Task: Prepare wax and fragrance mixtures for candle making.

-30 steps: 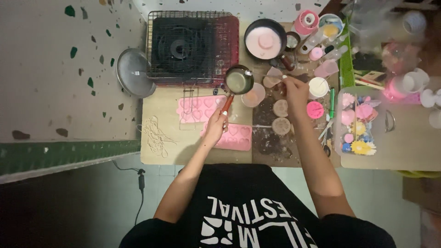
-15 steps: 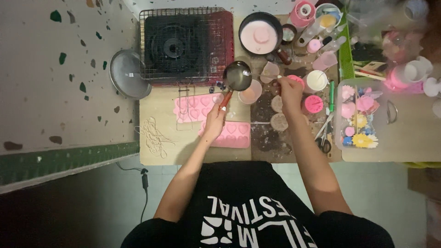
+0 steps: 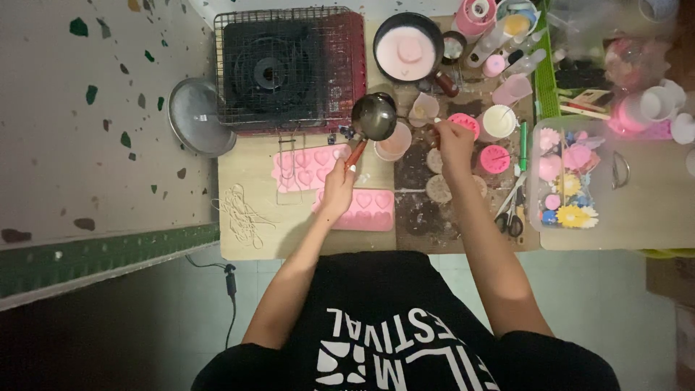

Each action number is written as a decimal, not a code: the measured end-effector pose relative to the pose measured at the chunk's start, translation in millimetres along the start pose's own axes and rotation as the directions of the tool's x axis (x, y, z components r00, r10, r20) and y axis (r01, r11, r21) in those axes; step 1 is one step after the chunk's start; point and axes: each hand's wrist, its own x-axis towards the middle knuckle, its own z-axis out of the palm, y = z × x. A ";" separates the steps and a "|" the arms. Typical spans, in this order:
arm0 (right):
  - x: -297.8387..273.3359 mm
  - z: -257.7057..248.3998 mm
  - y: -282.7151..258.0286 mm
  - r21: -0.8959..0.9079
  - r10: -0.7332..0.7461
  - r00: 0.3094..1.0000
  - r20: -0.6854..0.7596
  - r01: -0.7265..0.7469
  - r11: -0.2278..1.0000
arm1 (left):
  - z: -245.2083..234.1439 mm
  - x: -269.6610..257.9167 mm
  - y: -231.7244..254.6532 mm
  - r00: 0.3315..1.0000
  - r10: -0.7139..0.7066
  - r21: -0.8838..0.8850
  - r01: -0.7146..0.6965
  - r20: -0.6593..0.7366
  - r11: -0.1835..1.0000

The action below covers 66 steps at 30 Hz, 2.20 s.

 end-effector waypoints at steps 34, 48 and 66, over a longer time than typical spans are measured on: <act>-12.8 1.0 -10.2 -0.077 -0.035 0.999 -0.010 0.034 0.996 | -6.7 1.0 34.1 0.996 0.083 0.068 -0.085 0.021 0.994; -11.0 1.3 -0.5 -0.017 0.007 1.000 0.015 -0.006 1.000 | -9.8 -2.1 38.7 0.983 0.183 0.100 -0.181 -0.006 0.978; -11.2 -1.8 6.9 0.042 0.040 0.999 -0.005 -0.040 0.998 | -13.3 -6.8 45.5 0.984 0.175 0.113 -0.179 0.041 0.977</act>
